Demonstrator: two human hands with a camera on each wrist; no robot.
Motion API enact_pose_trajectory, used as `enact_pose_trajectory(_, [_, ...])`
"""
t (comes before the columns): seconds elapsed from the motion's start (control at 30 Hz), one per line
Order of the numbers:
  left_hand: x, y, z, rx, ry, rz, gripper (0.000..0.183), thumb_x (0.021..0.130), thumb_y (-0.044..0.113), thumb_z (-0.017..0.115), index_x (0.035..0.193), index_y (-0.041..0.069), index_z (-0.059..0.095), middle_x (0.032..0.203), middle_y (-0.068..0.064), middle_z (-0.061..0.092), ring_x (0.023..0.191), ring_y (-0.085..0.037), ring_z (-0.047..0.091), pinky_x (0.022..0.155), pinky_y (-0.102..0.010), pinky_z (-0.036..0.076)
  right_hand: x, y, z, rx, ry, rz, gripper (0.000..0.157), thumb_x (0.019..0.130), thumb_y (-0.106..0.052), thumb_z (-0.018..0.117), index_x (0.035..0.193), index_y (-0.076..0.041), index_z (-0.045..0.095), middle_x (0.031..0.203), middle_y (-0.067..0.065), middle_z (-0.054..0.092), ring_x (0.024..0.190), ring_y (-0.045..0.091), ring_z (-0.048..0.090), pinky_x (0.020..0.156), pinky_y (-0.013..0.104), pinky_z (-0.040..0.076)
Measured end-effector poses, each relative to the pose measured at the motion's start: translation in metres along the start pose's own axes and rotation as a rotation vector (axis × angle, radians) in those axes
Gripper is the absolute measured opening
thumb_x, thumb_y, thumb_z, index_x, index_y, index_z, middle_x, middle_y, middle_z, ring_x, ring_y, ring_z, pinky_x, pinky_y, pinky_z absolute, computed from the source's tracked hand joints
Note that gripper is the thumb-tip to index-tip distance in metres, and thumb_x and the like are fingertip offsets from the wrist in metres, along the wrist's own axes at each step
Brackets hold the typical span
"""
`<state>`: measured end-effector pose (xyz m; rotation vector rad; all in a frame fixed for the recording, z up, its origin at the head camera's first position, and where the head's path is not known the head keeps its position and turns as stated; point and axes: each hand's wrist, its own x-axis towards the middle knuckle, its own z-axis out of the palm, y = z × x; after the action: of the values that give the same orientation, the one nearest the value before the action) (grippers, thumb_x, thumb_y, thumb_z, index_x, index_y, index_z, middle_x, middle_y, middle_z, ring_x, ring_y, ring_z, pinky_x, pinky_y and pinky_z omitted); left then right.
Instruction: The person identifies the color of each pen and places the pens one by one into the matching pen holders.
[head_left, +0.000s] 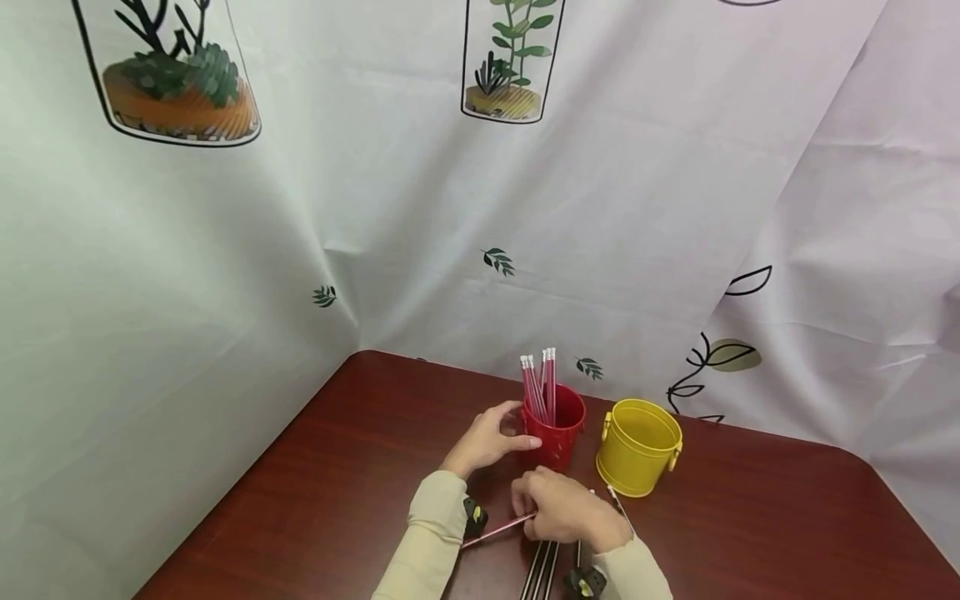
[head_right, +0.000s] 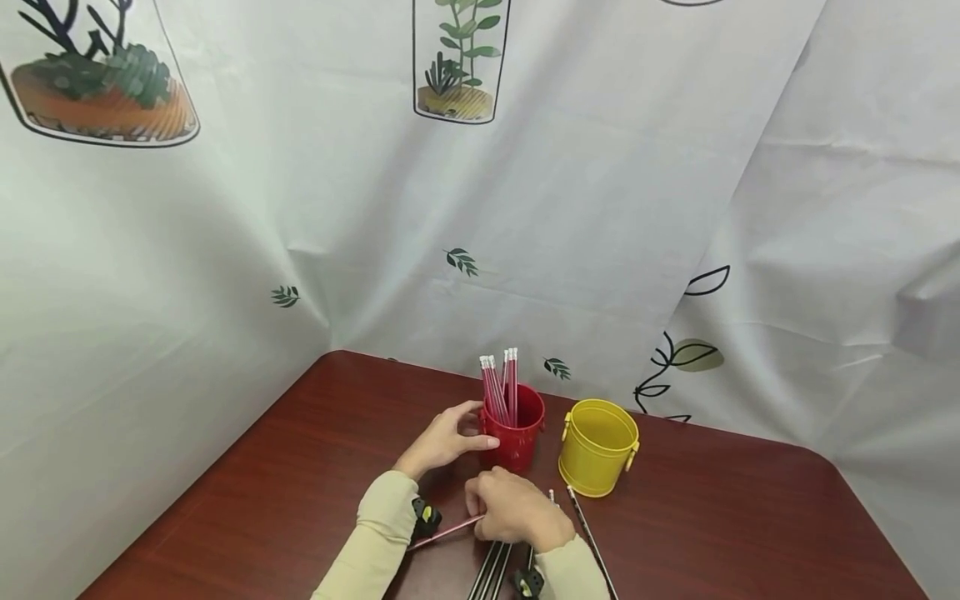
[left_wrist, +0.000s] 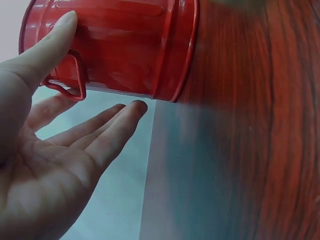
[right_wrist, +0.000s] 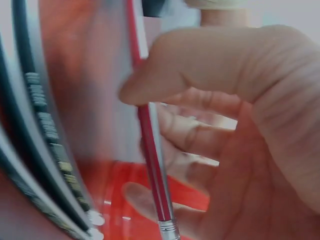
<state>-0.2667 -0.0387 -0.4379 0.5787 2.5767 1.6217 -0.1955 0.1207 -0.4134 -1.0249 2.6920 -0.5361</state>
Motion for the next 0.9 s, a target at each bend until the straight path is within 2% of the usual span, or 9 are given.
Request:
enact_pose_trajectory(0.1, [0.0, 0.001, 0.0, 0.008, 0.003, 0.001, 0.065, 0.075, 0.034, 0.074, 0.13, 0.011, 0.048, 0.118, -0.01, 0.06, 0.104, -0.028, 0.06, 0.083, -0.039, 0.052, -0.004, -0.002, -0.009, 0.083, -0.038, 0.013, 0.019, 0.069, -0.007, 0.069, 0.073, -0.022, 0.058, 0.064, -0.011, 0.05, 0.061, 0.004, 0.045, 0.056, 0.02, 0.042])
enact_pose_trajectory(0.2, [0.0, 0.002, 0.0, 0.023, 0.005, -0.001, 0.064, 0.075, 0.035, 0.074, 0.129, 0.012, 0.049, 0.116, -0.009, 0.061, 0.103, -0.027, 0.06, 0.082, -0.039, 0.052, -0.009, -0.003, -0.016, 0.116, -0.045, 0.009, 0.018, 0.069, -0.007, 0.069, 0.074, -0.022, 0.059, 0.064, -0.012, 0.051, 0.06, 0.004, 0.046, 0.056, 0.02, 0.043])
enact_pose_trajectory(0.57, [-0.002, 0.003, -0.001, 0.003, -0.002, -0.015, 0.063, 0.076, 0.036, 0.073, 0.129, 0.012, 0.049, 0.115, -0.01, 0.06, 0.101, -0.028, 0.061, 0.08, -0.04, 0.053, -0.026, -0.017, -0.039, 0.053, 0.004, -0.014, 0.013, 0.072, -0.011, 0.069, 0.073, -0.022, 0.062, 0.062, -0.016, 0.051, 0.06, 0.002, 0.046, 0.055, 0.02, 0.041])
enact_pose_trajectory(0.8, [-0.004, 0.003, -0.001, 0.011, -0.005, -0.021, 0.063, 0.076, 0.037, 0.073, 0.129, 0.013, 0.049, 0.114, -0.009, 0.06, 0.099, -0.025, 0.061, 0.079, -0.039, 0.053, -0.036, -0.022, -0.048, 0.131, 0.004, -0.062, 0.016, 0.074, -0.005, 0.065, 0.078, -0.02, 0.063, 0.067, -0.016, 0.054, 0.062, 0.0, 0.049, 0.058, 0.019, 0.045])
enact_pose_trajectory(0.9, [-0.004, 0.003, 0.0, 0.01, -0.004, -0.017, 0.063, 0.075, 0.036, 0.074, 0.129, 0.012, 0.049, 0.113, -0.009, 0.061, 0.098, -0.025, 0.061, 0.079, -0.039, 0.053, -0.039, -0.022, -0.052, 0.165, 0.03, -0.079, 0.017, 0.075, -0.005, 0.065, 0.08, -0.021, 0.063, 0.07, -0.016, 0.056, 0.064, 0.0, 0.051, 0.061, 0.019, 0.047])
